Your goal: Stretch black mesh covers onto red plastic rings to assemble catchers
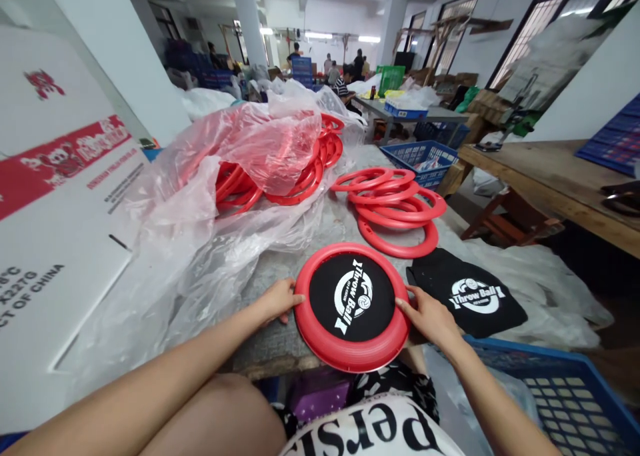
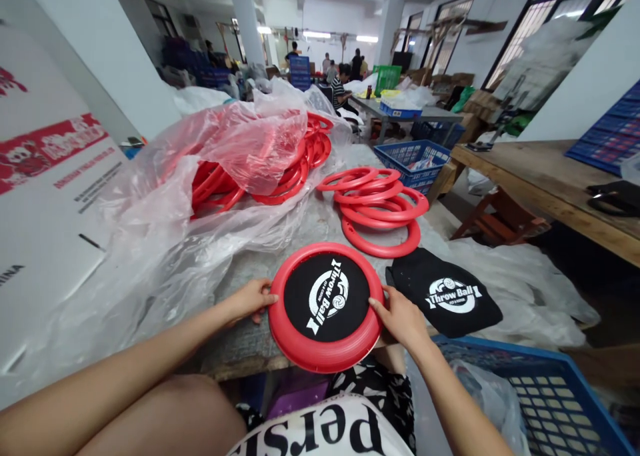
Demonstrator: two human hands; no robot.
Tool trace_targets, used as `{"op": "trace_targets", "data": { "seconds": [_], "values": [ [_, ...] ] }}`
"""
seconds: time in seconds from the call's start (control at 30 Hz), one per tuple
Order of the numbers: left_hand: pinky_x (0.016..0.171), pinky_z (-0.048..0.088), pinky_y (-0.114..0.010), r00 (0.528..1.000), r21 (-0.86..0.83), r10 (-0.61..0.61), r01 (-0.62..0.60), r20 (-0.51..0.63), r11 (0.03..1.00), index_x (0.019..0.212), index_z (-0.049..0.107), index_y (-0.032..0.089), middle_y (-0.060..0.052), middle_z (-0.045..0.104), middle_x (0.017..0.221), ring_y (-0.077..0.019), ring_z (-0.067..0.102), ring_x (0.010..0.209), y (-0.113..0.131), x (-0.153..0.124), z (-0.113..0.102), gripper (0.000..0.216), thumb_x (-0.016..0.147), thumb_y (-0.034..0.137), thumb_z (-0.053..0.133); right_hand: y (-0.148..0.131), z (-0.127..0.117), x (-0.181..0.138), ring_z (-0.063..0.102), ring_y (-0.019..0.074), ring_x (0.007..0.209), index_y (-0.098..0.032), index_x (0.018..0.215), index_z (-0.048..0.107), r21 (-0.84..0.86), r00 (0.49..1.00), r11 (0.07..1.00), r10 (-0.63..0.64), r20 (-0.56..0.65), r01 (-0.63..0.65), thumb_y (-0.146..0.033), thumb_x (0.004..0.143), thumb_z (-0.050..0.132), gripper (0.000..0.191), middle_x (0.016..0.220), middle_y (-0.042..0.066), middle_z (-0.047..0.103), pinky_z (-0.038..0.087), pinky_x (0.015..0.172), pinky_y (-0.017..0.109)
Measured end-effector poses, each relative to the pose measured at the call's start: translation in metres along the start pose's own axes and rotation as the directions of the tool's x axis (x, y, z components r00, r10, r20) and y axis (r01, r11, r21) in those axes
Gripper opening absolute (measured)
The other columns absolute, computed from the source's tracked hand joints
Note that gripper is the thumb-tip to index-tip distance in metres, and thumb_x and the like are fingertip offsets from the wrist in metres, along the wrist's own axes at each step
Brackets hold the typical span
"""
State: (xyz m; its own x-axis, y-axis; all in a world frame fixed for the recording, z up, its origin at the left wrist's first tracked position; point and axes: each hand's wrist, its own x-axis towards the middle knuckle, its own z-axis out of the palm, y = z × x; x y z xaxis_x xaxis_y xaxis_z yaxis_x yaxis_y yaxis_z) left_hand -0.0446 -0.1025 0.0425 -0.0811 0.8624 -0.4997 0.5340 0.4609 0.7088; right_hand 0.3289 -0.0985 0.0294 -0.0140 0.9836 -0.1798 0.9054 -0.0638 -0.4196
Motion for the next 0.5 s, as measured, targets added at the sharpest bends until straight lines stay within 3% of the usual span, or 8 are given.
{"op": "trace_targets", "data": {
  "seconds": [0.1,0.2,0.3,0.4,0.5],
  "values": [
    [0.046,0.043,-0.022,1.000,-0.105,0.017,-0.019,-0.020,0.994,0.105,0.063,0.012,0.001,0.058,0.071,-0.0128,0.054,0.057,0.001,0.001,0.000,0.035,0.082,0.038,0.070,-0.004,0.003,0.002,0.066,0.0371,0.119,-0.014,0.142,0.055,0.007,1.000,1.000,-0.025,-0.011,0.025,-0.060,0.095,0.047,0.066,0.133,0.019,0.066,0.051,0.096,0.047],
    [0.051,0.043,-0.023,1.000,-0.200,0.014,-0.015,-0.003,0.980,0.098,0.065,0.011,-0.001,0.063,0.069,-0.0137,0.056,0.059,0.004,0.000,0.001,0.043,0.076,0.047,0.077,-0.001,0.013,0.008,0.066,0.0348,0.118,-0.012,0.139,0.056,0.135,0.998,0.989,-0.052,-0.038,0.057,-0.053,0.093,0.053,0.063,0.129,0.020,0.068,0.050,0.101,0.047],
    [0.055,0.046,-0.025,0.998,-0.324,0.000,0.020,0.063,0.946,0.099,0.065,0.012,-0.005,0.070,0.074,-0.0168,0.062,0.062,0.008,-0.005,-0.001,0.057,0.067,0.056,0.083,0.005,0.026,0.017,0.067,0.0330,0.116,-0.013,0.133,0.060,0.317,0.987,0.943,-0.055,-0.149,0.100,-0.051,0.085,0.060,0.061,0.128,0.018,0.068,0.051,0.101,0.047],
    [0.065,0.055,-0.030,0.992,-0.472,0.040,0.020,0.117,0.881,0.112,0.063,0.015,-0.009,0.077,0.093,-0.0215,0.070,0.075,0.014,-0.014,-0.007,0.069,0.063,0.057,0.086,0.008,0.032,0.021,0.068,0.0320,0.110,-0.015,0.129,0.062,0.517,0.956,0.836,-0.032,-0.291,0.186,-0.054,0.077,0.068,0.065,0.127,0.017,0.068,0.054,0.098,0.049],
    [0.078,0.059,-0.034,0.971,-0.529,0.157,-0.038,0.182,0.848,0.121,0.061,0.016,-0.013,0.076,0.113,-0.0260,0.073,0.094,0.024,-0.030,-0.019,0.072,0.063,0.047,0.090,-0.001,0.023,0.018,0.068,0.0307,0.111,-0.018,0.133,0.060,0.752,0.946,0.612,0.020,-0.324,0.245,-0.054,0.072,0.077,0.072,0.131,0.015,0.068,0.056,0.098,0.049]
  ]
}}
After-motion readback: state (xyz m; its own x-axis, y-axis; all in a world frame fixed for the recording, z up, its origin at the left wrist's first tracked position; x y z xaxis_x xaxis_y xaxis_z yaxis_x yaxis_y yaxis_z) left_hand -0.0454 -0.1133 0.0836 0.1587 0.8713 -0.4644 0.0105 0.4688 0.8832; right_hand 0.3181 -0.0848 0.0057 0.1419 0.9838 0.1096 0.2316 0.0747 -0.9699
